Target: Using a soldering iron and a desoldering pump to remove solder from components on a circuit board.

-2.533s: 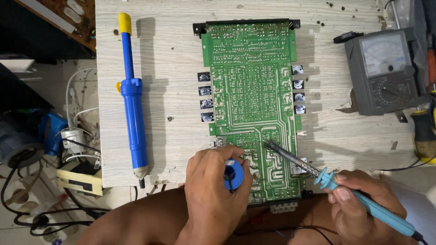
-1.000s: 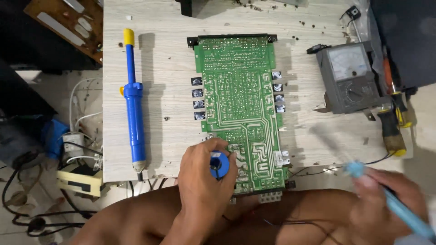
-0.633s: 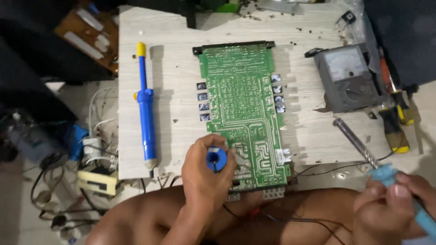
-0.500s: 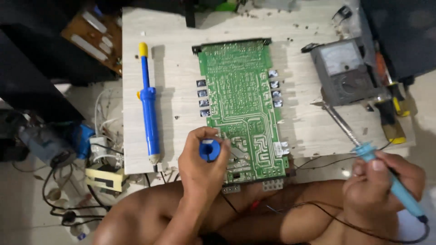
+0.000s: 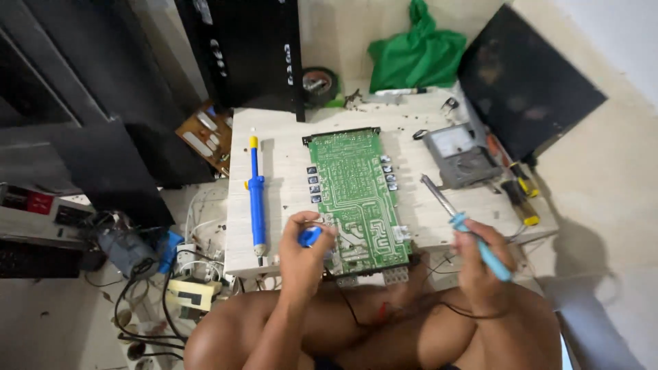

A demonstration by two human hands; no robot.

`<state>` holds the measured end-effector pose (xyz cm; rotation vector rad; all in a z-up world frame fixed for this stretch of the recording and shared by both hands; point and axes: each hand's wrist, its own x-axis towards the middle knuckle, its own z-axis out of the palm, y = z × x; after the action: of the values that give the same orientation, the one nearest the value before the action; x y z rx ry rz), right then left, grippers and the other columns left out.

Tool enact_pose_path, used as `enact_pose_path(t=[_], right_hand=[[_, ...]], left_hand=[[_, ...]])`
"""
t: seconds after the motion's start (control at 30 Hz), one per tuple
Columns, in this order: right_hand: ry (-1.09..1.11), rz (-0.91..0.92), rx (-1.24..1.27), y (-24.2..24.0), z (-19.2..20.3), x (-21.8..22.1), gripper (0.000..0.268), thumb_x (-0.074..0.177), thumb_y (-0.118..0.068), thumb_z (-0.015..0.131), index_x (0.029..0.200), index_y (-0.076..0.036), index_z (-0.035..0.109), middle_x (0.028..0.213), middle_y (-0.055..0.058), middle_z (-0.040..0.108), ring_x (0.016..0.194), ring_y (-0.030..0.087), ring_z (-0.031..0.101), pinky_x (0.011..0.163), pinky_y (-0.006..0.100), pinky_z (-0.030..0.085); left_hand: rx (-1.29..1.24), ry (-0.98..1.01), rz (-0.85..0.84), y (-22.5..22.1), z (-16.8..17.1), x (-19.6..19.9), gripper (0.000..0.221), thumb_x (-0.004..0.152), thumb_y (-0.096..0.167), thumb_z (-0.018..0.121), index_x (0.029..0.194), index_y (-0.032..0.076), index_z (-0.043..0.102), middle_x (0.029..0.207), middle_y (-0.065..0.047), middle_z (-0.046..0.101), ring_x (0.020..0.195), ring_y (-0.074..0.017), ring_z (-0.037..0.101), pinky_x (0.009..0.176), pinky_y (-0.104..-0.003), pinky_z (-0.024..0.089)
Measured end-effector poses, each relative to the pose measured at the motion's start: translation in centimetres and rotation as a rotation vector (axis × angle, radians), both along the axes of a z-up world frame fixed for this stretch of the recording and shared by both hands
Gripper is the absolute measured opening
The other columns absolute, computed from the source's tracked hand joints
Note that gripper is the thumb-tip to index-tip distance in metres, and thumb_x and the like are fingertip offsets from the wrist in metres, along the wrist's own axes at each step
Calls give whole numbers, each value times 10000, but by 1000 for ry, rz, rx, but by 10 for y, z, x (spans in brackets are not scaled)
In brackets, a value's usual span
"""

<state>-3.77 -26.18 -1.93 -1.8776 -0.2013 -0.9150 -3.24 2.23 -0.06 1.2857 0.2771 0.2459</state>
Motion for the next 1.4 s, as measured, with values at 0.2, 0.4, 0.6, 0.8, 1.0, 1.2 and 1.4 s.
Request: enact_pose_path(t=[0.2,0.4,0.6,0.8,1.0,1.2,1.4], right_hand=[[-143,359,-52,28,13,-19,338,836,69,716,1156,-9,638,1131,135,667,884,194,744,762,257,614],[-117,447,-129,44,23,-47,342,782,32,782,1070,-70,629,886,41,749,896,158,687,1002,334,512],[0,591,-18,47,36,-54,446,795,92,769,1171,-57,582,1130,95,577,792,131,723,633,218,582],[-93,317,-170,51,64,-69,315,752,56,792,1026,-48,677,985,46,665,613,88,587,541,202,477],[-98,253,-248,41,74,-69,314,757,14,811,1038,-55,690,999,63,669,720,138,649,638,237,515],[-139,165,-233,31,74,-70,309,764,78,770,1042,-8,667,1006,94,674,825,194,651,774,293,530],[-68,152,98,29,65,-68,151,960,-18,652,1093,48,680,962,122,686,780,163,631,727,257,531]], left_hand=[[172,-10,-417,-28,17,-35,415,788,-27,762,1153,110,619,900,-78,677,721,-161,620,565,-296,560],[318,-263,-507,-42,6,-55,427,803,53,836,1161,79,607,833,-31,723,713,-105,658,680,-242,552],[215,-271,-522,-35,12,-58,500,799,-42,756,1257,44,573,850,-79,719,714,-145,673,650,-247,557],[439,-136,-405,-34,44,-63,504,784,62,790,1253,80,605,933,-64,738,761,-154,712,655,-288,625],[615,54,-449,-36,66,-55,462,812,33,748,1250,79,607,1035,-94,737,847,-189,747,722,-286,673],[540,13,-238,-24,57,-46,398,760,47,716,1155,79,676,946,-90,742,776,-178,715,688,-290,623],[385,54,68,12,47,-33,440,795,105,792,1211,88,649,1032,-111,731,824,-187,717,660,-286,619]])
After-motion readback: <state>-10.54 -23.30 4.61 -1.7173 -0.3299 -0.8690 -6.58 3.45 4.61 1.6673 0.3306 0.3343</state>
